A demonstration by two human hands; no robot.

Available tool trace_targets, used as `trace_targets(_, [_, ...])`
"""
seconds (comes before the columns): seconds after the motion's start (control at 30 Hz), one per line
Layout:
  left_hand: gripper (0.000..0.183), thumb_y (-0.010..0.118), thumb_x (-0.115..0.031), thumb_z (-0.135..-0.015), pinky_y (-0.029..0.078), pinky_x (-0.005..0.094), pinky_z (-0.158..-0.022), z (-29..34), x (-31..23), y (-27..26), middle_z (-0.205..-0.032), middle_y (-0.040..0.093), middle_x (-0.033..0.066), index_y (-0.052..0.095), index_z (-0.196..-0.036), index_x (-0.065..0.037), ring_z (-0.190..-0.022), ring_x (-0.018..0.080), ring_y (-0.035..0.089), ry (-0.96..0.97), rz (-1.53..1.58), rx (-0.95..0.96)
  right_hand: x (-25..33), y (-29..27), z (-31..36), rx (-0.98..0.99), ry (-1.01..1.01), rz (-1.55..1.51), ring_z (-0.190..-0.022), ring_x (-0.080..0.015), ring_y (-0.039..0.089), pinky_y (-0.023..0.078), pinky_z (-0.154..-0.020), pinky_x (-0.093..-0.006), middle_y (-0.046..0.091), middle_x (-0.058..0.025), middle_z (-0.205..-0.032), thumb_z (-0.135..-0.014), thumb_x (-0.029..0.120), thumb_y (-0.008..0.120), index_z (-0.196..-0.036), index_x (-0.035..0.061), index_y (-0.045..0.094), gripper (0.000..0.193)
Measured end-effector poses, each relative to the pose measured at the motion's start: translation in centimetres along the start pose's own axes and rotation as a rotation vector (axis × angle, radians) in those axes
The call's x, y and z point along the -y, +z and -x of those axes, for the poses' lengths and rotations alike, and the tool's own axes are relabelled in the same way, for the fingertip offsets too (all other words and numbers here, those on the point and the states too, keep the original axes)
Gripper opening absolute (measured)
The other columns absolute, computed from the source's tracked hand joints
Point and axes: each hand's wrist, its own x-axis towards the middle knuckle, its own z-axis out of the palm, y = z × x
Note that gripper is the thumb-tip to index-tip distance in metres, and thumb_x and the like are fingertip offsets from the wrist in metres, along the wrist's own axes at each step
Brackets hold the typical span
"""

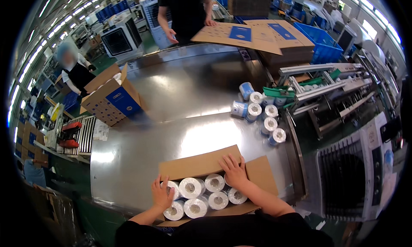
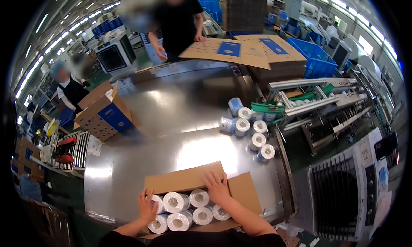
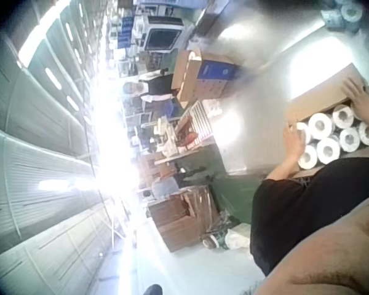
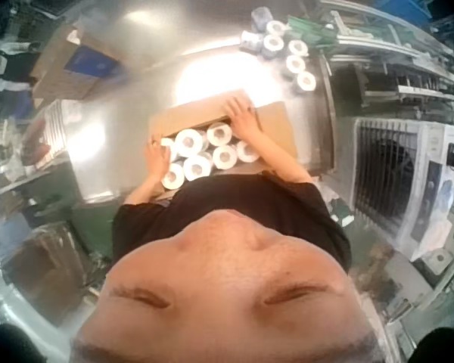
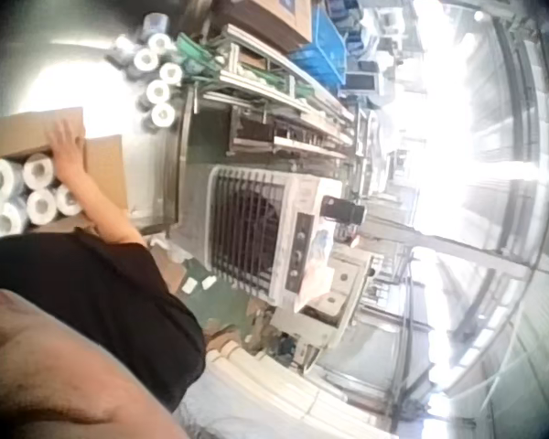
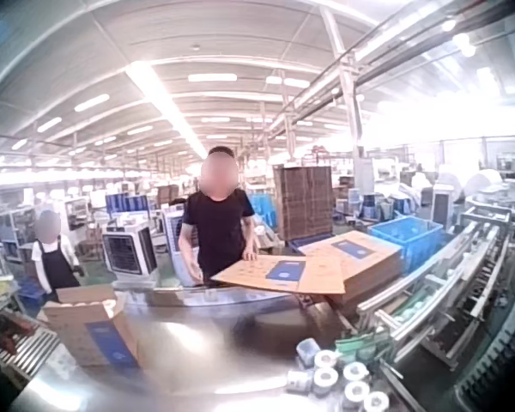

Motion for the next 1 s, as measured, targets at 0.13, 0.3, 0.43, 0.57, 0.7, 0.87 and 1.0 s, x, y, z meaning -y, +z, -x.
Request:
trace_targets(0.13, [0.06,0.06,-0.03,-0.084,0.026,0.0574,-0.104,0.2,-0.8,-0.9,-0.14,0.034,0.0274,0.043,-0.137,-0.006,-0.123,0.0469,0.034,-0.003,0.056,0.037,0.0,1.6,1.0,0.0,0.019,0.051,-0.134,-0.0256,0.037,0.014,-0.109,-0.0613,0.046,-0.0054,-0.138,-0.07,0.007,0.059,-0.131,0.0183,0.052,0.063])
trace_targets(0.3, [0.059,0.058,-0.028,-0.085,0.026,0.0573,-0.105,0.3,-0.9,-0.8,-0.14,0.033,0.0287,0.043,-0.137,-0.005,-0.123,0.0479,0.033,0.017,0.012,0.014,0.3,0.9,0.9,-0.041,0.006,0.022,-0.132,-0.0241,0.04,0.016,-0.108,-0.0578,0.049,-0.0045,-0.134,-0.07,0.006,0.059,-0.13,0.0178,0.053,0.062])
trace_targets(0.43, [0.059,0.058,-0.028,-0.084,0.027,0.0566,-0.104,-0.1,-0.7,-0.4,-0.14,0.033,0.0279,0.043,-0.137,-0.006,-0.122,0.0471,0.034,0.013,0.027,0.006,0.2,0.7,0.5,-0.049,0.017,0.054,-0.132,-0.023,0.039,0.016,-0.109,-0.0573,0.05,-0.004,-0.134,-0.07,0.008,0.06,-0.129,0.0179,0.053,0.061])
trace_targets(0.57, [0.057,0.058,-0.027,-0.084,0.028,0.0564,-0.103,0.2,-0.9,-0.7,-0.139,0.034,0.0274,0.043,-0.136,-0.006,-0.121,0.0466,0.035,0.002,-0.002,0.002,0.5,0.5,0.4,-0.035,0.023,0.049,-0.134,-0.0227,0.038,0.015,-0.109,-0.0575,0.049,-0.0035,-0.135,-0.071,0.008,0.06,-0.13,0.0192,0.053,0.061])
trace_targets(0.7, [0.058,0.058,-0.027,-0.083,0.028,0.0575,-0.102,0.2,-0.3,-0.5,-0.139,0.034,0.0272,0.043,-0.136,-0.006,-0.121,0.0466,0.035,0.007,0.008,0.006,0.5,0.7,0.5,0.022,0.053,0.007,-0.135,-0.023,0.037,0.014,-0.109,-0.058,0.047,-0.0036,-0.138,-0.073,0.009,0.059,-0.132,0.0202,0.051,0.061])
trace_targets(0.87, [0.06,0.059,-0.027,-0.082,0.027,0.0583,-0.102,0.1,-0.1,0.1,-0.14,0.034,0.027,0.042,-0.136,-0.006,-0.121,0.0464,0.034,0.011,0.036,0.008,0.0,1.0,0.8,0.081,0.041,0.026,-0.139,-0.0257,0.031,0.013,-0.11,-0.0609,0.042,-0.0069,-0.143,-0.075,0.009,0.058,-0.136,0.0184,0.047,0.062])
trace_targets(1.0, [0.06,0.058,-0.028,-0.082,0.027,0.0583,-0.102,-0.4,-1.1,-0.9,-0.141,0.033,0.0271,0.042,-0.136,-0.006,-0.121,0.0465,0.034,0.01,0.01,0.008,-0.3,0.5,0.0,0.056,0.026,0.01,-0.138,-0.0253,0.032,0.013,-0.109,-0.0603,0.043,-0.0064,-0.143,-0.074,0.008,0.058,-0.136,0.0183,0.047,0.064])
